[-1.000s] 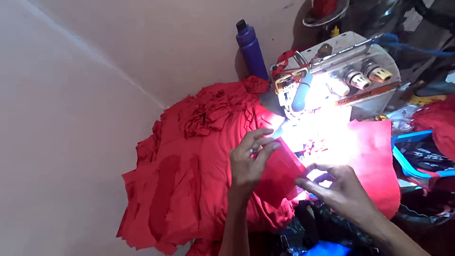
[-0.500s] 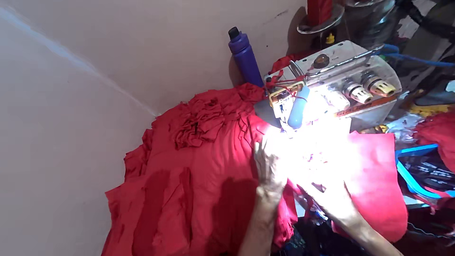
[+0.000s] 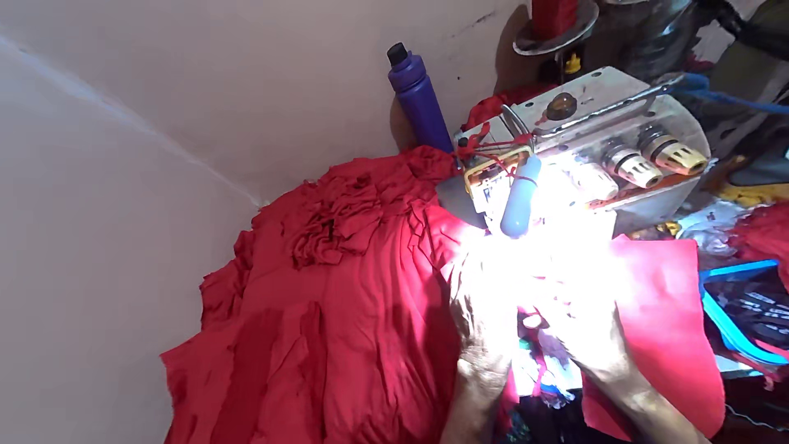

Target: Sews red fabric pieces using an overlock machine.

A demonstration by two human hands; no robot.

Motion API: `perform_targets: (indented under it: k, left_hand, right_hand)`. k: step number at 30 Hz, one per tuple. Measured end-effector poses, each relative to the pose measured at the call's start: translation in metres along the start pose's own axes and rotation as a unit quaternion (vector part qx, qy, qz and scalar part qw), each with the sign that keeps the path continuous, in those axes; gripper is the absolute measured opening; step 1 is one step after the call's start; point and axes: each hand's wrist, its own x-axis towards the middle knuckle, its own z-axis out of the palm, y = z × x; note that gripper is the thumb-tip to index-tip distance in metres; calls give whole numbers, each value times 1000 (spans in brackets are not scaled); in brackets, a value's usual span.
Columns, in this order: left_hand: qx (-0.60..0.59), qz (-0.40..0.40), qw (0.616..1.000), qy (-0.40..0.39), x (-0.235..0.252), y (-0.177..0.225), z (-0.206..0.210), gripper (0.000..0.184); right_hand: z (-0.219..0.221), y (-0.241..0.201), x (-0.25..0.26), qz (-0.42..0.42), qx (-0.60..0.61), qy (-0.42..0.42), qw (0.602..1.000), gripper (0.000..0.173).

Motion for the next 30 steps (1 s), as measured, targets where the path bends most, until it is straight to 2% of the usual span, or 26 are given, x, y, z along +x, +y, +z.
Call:
perform_targets:
  k: [3,4,7,11,14,16,18,20,23,25,27,30]
  left_hand:
    - [-49,-18,994,-91,21,-14,-9,48]
    - [-57,-30,992,-112,29,-19,-9,50]
    - [-22,-66,988,-138,55,-31,-7,44]
    - [10,-76,981,-179,101,-48,0,39]
    - [-147,-49,979,-132,118,-90,12,40]
    - [-258,-22,960,-103,114,-110,13,38]
    - [-318,-40,945,-67,97,-110,3,37]
    - [-314,-53,948,5,67,-99,-11,34]
    - [-230,-31,970,75,-14,-81,-40,30]
    - [-205,-23,971,117,-59,-76,-48,25]
    - [-204,-32,969,133,-99,-66,-53,20]
    - [-231,-43,965,115,-139,-47,-52,18]
  right_hand:
    - [-2,-2,9,-38,-113,11,993,22]
    - [-3,-1,10,-51,-155,17,986,24]
    - [-10,-2,-2,-93,-225,16,970,27]
    - [-34,3,-47,-204,-266,-11,942,27]
    - [-59,12,-82,-264,-299,-39,916,28]
    - [-75,19,-100,-279,-336,-51,898,29]
    - [-87,29,-111,-297,-384,-56,873,27]
    - [-92,43,-115,-325,-395,-46,858,20]
    - [-93,53,-119,-360,-340,-37,868,16]
    - [-96,49,-119,-365,-317,-43,874,17]
    - [-101,43,-119,-349,-314,-60,881,19]
    - [-102,37,-118,-301,-278,-72,909,21]
